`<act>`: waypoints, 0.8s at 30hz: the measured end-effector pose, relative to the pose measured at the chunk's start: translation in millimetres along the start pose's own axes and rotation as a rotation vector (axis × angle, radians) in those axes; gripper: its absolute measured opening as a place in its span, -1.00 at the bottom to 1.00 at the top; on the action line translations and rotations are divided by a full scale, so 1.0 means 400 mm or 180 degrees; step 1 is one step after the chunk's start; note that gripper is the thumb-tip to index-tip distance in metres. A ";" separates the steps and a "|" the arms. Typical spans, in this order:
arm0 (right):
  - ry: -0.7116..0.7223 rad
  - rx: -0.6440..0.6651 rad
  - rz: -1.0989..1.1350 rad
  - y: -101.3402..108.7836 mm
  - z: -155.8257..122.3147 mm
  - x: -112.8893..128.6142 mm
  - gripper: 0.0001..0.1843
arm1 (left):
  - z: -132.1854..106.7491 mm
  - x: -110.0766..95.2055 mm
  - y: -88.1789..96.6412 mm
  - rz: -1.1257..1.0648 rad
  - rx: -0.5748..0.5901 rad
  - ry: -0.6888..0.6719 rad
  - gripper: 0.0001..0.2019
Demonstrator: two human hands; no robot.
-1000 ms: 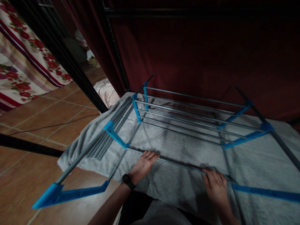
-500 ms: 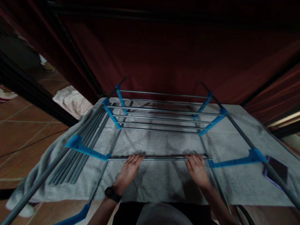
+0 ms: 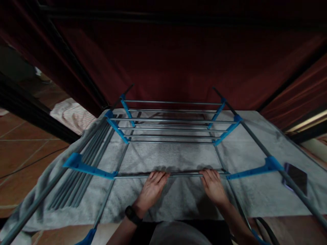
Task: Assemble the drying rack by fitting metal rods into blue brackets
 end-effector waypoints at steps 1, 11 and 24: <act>-0.0018 0.0002 0.0000 0.002 -0.001 0.007 -0.65 | 0.008 -0.014 -0.010 -0.0014 0.0039 -0.0074 -0.47; -0.0233 0.0160 0.0166 -0.031 -0.013 0.021 -0.68 | 0.048 -0.031 -0.085 -0.0030 0.0161 -0.0426 -0.29; -0.0306 0.0178 0.0200 -0.030 -0.002 0.013 -0.70 | 0.059 -0.015 -0.092 -0.0127 0.0081 -0.0346 -0.34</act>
Point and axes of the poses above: each hand's wrist, its own z-axis towards the middle knuckle, its own y-axis out of the back of the hand, x = y × z, the point moved 10 cm from there along z, towards the middle knuckle, and after that the axes turned 5 degrees about -z, right-handed, at the moved point
